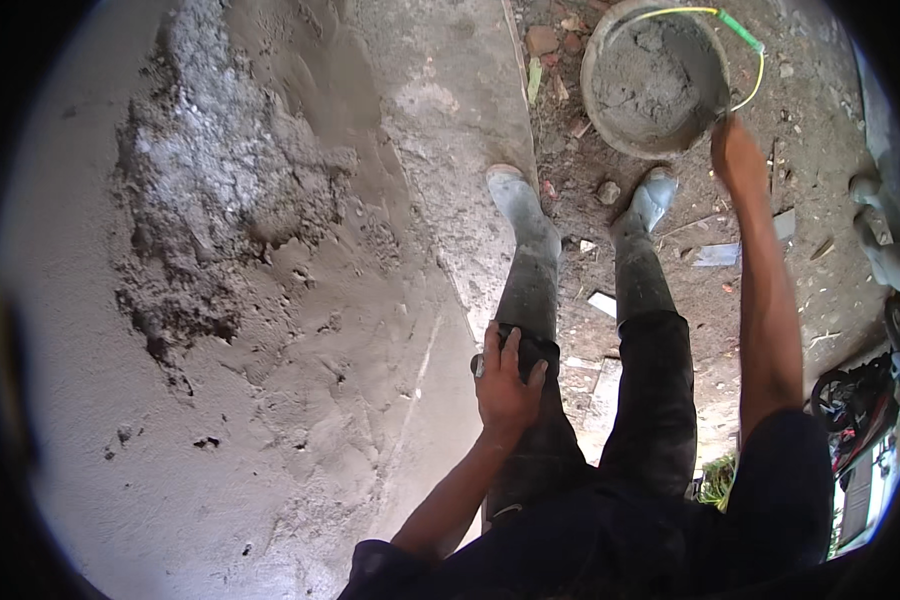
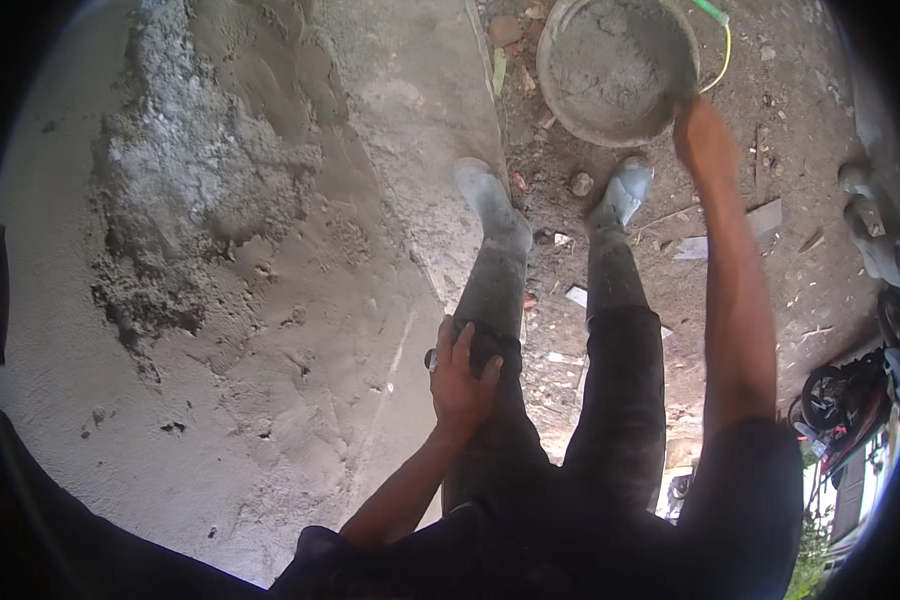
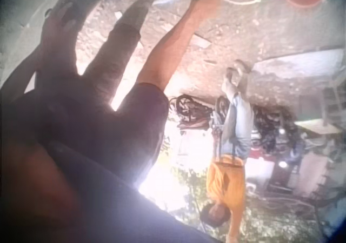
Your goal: The person applies and smooths cement plaster onto a vertical wall using a trowel and a wooden float. They repeatedly scoop wet cement from a bucket on the ground and spread it across the wall surface, leveling the material to create a smooth finish.
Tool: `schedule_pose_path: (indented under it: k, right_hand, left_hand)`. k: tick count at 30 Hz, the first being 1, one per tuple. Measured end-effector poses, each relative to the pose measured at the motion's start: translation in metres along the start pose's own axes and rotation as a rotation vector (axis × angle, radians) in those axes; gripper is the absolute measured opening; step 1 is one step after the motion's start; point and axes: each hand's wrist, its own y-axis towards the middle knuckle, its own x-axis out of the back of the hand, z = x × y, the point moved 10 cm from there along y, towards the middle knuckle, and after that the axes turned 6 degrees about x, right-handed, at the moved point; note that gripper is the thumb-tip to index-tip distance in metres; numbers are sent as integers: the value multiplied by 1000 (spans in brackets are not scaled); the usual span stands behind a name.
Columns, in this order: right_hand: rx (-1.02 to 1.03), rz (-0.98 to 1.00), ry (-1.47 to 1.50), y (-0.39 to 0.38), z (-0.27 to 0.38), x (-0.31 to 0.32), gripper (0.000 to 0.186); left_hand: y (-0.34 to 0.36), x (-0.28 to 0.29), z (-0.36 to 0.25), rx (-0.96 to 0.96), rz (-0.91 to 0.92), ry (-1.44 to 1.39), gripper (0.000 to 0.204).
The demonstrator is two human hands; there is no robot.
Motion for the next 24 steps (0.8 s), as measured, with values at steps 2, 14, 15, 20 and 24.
schedule_pose_path:
  k: [2, 14, 15, 20, 24]
  right_hand:
    - [-2, 112, -45, 37, -3, -13, 43]
    - [-288, 306, 938, 13, 108, -135, 43]
    - [-308, 312, 1008, 3, 109, -135, 42]
    - [-330, 226, 1306, -33, 94, -132, 35]
    - [-295, 287, 1310, -53, 56, -148, 30]
  left_hand:
    - [4, -8, 0, 0, 30, 34, 71]
    - [7, -21, -8, 97, 24, 80, 70]
    - [5, -25, -8, 106, 35, 96, 70]
    - [8, -28, -21, 85, 48, 175, 70]
    - [9, -31, -27, 77, 54, 227, 70]
